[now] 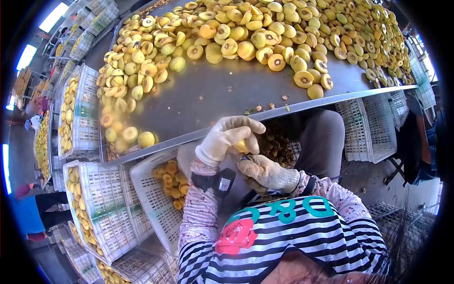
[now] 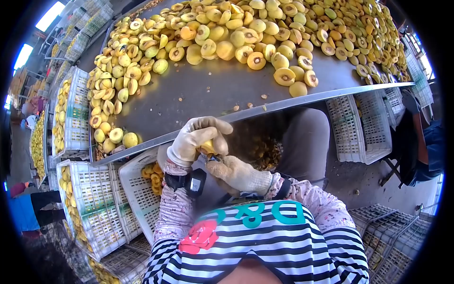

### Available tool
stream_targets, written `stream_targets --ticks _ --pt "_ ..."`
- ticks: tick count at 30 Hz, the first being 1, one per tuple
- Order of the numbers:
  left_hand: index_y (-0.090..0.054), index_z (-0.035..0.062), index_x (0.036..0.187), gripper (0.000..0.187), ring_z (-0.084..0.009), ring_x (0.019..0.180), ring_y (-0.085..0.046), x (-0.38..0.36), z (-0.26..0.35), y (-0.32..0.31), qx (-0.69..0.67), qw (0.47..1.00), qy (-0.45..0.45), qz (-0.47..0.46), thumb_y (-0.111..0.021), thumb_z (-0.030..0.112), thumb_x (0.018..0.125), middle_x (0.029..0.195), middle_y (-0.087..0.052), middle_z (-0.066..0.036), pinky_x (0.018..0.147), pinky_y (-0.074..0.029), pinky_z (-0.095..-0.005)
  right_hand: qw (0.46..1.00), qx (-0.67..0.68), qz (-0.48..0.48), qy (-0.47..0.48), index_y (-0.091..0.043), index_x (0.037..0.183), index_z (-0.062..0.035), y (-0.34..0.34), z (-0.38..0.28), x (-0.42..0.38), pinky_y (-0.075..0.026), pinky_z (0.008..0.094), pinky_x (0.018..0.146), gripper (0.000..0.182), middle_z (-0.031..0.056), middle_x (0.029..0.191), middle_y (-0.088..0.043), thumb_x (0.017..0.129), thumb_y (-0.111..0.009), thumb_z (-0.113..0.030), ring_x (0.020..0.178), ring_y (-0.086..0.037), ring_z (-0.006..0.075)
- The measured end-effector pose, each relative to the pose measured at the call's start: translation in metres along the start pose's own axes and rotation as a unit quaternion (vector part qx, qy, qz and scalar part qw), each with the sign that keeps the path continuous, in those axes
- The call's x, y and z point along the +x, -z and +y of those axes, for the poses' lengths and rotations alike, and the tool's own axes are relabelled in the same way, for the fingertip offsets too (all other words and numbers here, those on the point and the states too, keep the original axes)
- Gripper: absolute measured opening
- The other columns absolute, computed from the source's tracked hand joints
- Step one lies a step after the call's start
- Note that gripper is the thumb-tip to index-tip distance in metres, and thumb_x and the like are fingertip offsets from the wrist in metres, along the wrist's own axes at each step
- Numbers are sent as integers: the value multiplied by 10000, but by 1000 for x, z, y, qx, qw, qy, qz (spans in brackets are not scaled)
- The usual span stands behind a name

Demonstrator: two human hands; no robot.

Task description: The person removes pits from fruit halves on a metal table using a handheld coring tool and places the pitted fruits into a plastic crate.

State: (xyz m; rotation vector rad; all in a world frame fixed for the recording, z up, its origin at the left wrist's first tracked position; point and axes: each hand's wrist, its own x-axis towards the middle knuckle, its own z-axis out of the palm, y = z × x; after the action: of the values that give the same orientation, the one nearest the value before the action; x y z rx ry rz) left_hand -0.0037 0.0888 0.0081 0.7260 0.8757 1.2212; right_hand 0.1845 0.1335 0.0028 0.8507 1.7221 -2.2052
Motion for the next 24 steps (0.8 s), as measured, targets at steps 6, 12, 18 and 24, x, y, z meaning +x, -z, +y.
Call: stream_targets --ticks 6,12,18,24 --pt "-650 -29 1114 233 -247 764 -717 6 -28 -20 -95 949 -157 256 -527 139 1010 846 -729 -138 714 -588 -314 990 -68 115 53 -635 1145 0 -4 5 13 -520 378 792 446 163 939 -687 988 -572 -413 843 -650 257" --pt "-647 5 1123 226 -275 882 -710 -6 -35 -20 -163 922 -228 268 -533 171 1018 924 -718 -119 776 -592 -365 992 74 58 82 -591 999 -72 -15 10 14 -465 294 562 398 70 733 -591 1016 -529 -465 596 -552 174" --pt "-651 -7 1045 225 -255 923 -678 -16 -41 -22 -156 933 -270 181 -553 194 1016 996 -696 -140 815 -577 -381 928 341 -150 -25 -455 862 -139 -13 -15 -3 -282 265 378 402 -30 555 -390 1075 -370 -470 403 -322 89" --pt "-682 -35 896 187 -221 801 -659 -8 -45 -32 -89 891 -282 346 -564 78 988 897 -707 -130 750 -545 -337 979 -48 146 135 -623 1026 -35 -25 17 23 -479 257 610 439 28 752 -620 1009 -545 -468 648 -581 132"
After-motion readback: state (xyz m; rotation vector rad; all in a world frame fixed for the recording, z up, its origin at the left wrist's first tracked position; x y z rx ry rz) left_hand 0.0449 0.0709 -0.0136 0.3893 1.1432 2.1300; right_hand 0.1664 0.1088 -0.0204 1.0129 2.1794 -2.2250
